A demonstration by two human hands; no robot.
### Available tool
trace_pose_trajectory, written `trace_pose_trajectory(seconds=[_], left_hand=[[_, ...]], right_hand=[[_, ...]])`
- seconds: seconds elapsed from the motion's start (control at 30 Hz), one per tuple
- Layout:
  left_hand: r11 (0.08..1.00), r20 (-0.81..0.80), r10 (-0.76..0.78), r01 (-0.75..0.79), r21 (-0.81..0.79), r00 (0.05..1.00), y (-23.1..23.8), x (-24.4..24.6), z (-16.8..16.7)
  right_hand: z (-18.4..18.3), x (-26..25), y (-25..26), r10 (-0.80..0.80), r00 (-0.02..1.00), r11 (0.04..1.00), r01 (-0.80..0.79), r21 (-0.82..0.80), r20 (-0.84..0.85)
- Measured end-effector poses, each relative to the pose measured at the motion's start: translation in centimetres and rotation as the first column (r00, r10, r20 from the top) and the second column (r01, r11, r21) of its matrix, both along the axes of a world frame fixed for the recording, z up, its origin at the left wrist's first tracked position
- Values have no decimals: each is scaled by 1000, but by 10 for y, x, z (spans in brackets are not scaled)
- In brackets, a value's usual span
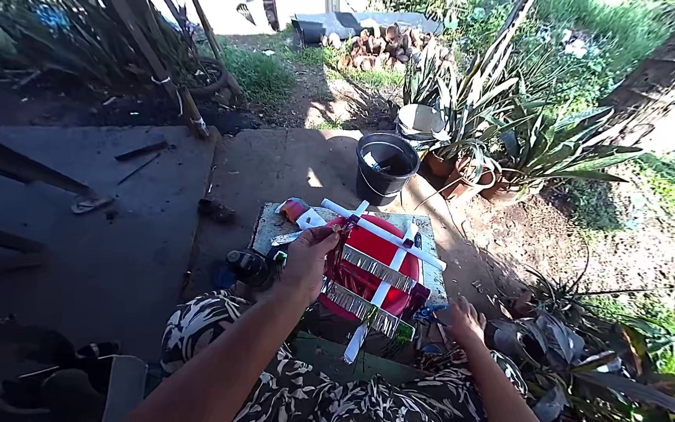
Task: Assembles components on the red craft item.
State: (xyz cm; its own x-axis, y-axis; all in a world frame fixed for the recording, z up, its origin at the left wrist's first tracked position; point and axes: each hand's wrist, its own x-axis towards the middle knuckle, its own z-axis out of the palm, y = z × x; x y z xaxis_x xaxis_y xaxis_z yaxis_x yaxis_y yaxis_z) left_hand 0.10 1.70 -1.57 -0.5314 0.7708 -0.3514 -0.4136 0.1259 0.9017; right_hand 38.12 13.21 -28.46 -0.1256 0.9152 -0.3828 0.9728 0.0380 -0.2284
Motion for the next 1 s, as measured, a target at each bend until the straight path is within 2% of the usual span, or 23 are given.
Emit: trace_pose_trajectory(seconds=[0.07,0.1,0.13,0.17,0.23,0.33,0.4,0.5,0.63,0.77,0.93,1.0], left_hand=[[998,-6,46,-46,37,999,-2,-1,2],[996,-1,66,-66,63,998,-3,-2,3],[992,15,81,-82,91,997,-4,-2,3],[989,45,88,-93,116,995,-5,-2,4],[984,145,83,-104,143,986,-7,-1,9],[983,238,69,-107,149,969,-8,2,12],[987,236,67,-99,124,969,-8,6,11],[994,204,60,-76,75,977,-8,13,6],[996,175,78,-84,25,982,-9,17,1],[994,211,99,-105,18,973,-12,15,-1],[998,205,42,-49,29,978,-16,19,1],[999,192,15,-24,42,981,-18,20,2]], right_hand=[[39,-2,-3,-271,954,948,288,135,-127],[63,-7,-6,-329,920,904,371,210,-212],[87,-15,-10,-318,895,867,408,286,-313],[109,-25,-17,-246,876,831,410,374,-415],[152,-57,-29,15,833,756,353,552,-554],[204,-119,-52,426,676,663,219,716,-601],[228,-164,-72,575,562,659,114,743,-595],[239,-219,-85,648,474,699,-61,712,-596],[234,-256,-85,566,535,803,-185,566,-628],[224,-265,-85,502,539,832,-87,548,-677],[214,-266,-83,483,526,805,47,591,-700],[212,-263,-80,495,487,800,67,596,-720]])
